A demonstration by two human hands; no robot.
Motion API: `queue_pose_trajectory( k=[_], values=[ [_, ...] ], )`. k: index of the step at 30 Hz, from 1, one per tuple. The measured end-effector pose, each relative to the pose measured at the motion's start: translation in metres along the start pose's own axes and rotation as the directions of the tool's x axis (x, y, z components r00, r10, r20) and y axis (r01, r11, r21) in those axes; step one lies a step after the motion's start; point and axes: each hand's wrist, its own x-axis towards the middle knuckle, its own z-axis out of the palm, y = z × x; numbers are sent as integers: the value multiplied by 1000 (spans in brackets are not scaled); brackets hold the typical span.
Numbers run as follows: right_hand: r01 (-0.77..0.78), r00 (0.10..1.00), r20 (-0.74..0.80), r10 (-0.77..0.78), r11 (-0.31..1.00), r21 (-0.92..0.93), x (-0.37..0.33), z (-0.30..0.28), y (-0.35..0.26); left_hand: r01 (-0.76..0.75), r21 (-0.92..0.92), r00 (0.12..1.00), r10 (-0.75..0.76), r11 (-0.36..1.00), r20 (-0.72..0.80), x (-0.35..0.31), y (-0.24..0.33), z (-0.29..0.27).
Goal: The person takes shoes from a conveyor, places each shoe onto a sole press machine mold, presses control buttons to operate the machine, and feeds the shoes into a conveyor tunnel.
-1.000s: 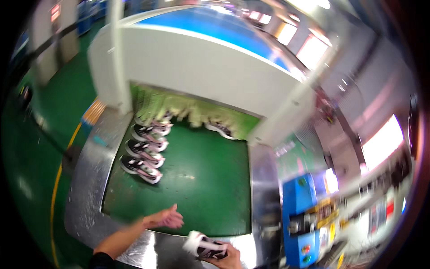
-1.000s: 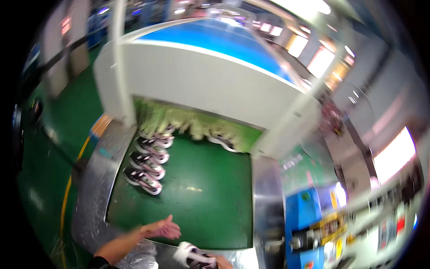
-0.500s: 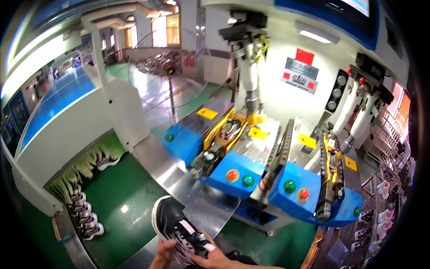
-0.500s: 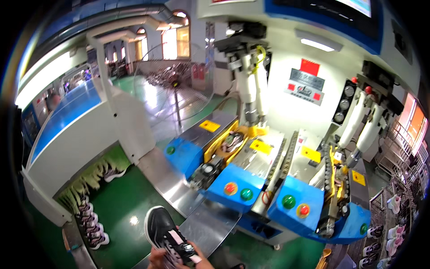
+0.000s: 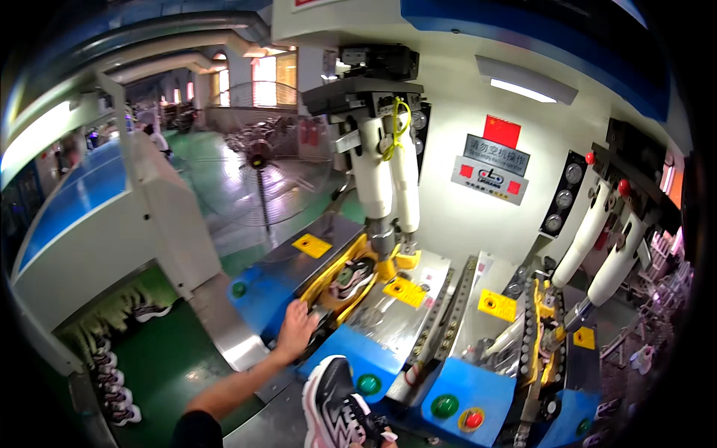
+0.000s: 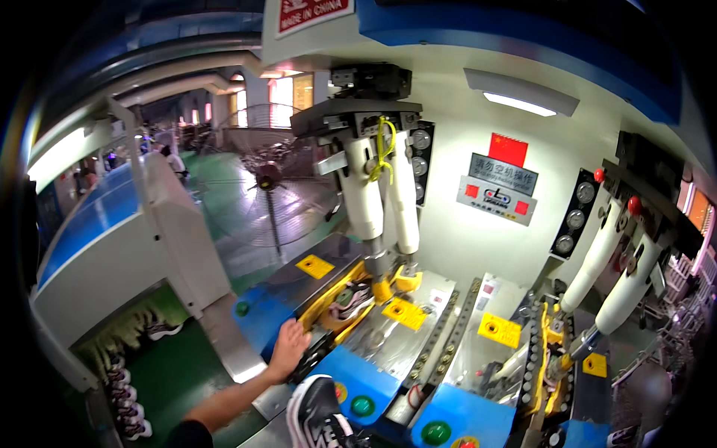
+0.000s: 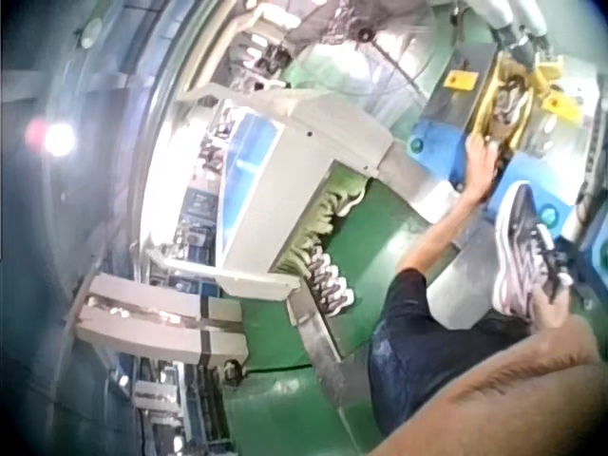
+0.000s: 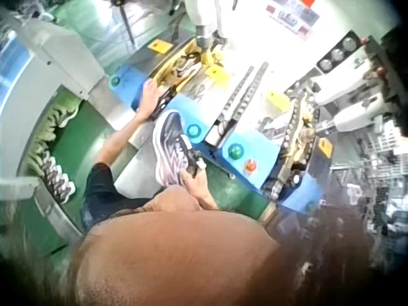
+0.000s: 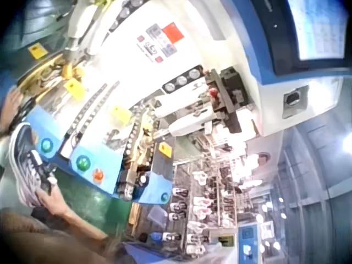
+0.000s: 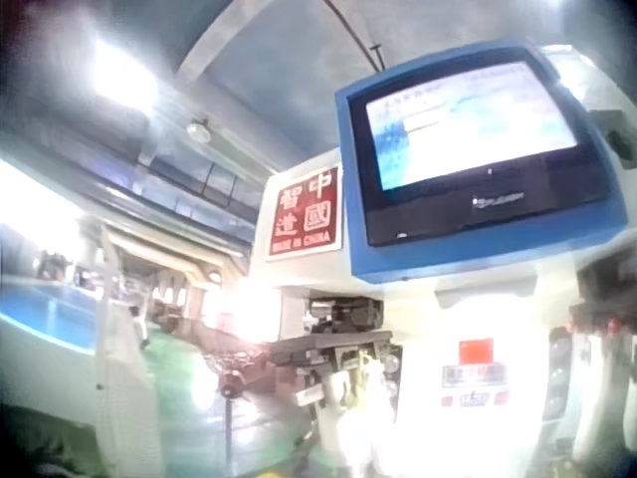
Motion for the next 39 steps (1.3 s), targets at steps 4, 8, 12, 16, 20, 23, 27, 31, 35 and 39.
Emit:
queue_pose_trajectory(
  k=[4, 8, 12, 16, 20, 23, 27, 31, 35, 39],
  values=[
    [-190, 982, 36, 187, 973, 130, 69, 39, -41, -21, 628, 975, -124, 778, 185, 194, -54, 21],
    [-345, 939, 5, 345, 939, -15, 110, 57, -27, -520, 765, 834, 419, 380, 358, 262, -151, 13],
    [-391, 843, -229, 487, 847, 361, 131, 105, -21, -82, 474, 930, -104, 877, 353, 311, -100, -4],
    [-282, 946, -225, 235, 937, -204, 187, 130, 2, 500, -286, 821, -341, 817, 458, 280, -12, -85],
    [-512, 845, -40, 533, 829, 224, 307, 160, -7, 383, -633, 902, -421, 673, 99, 167, -19, -205],
    [-628, 778, 116, 618, 773, 92, 440, 167, 14, 61, -655, 956, -232, 753, -178, 79, -19, -284],
    [-529, 843, -197, 501, 839, -127, 538, 192, 39, 531, -181, 648, -534, 828, -543, -8, -19, -352],
    [-68, 846, -390, -363, 652, -755, 538, 261, 145, 512, 105, 746, -380, 853, -546, -70, -23, -357],
    [-4, 883, -310, -352, 656, -755, 550, 244, 134, 285, 856, 951, -242, 431, -195, -170, -80, -361],
    [-114, 893, -359, -271, 636, -763, 546, 243, 125, 497, -699, 505, -827, 514, -249, -123, -62, -291]
  ],
)
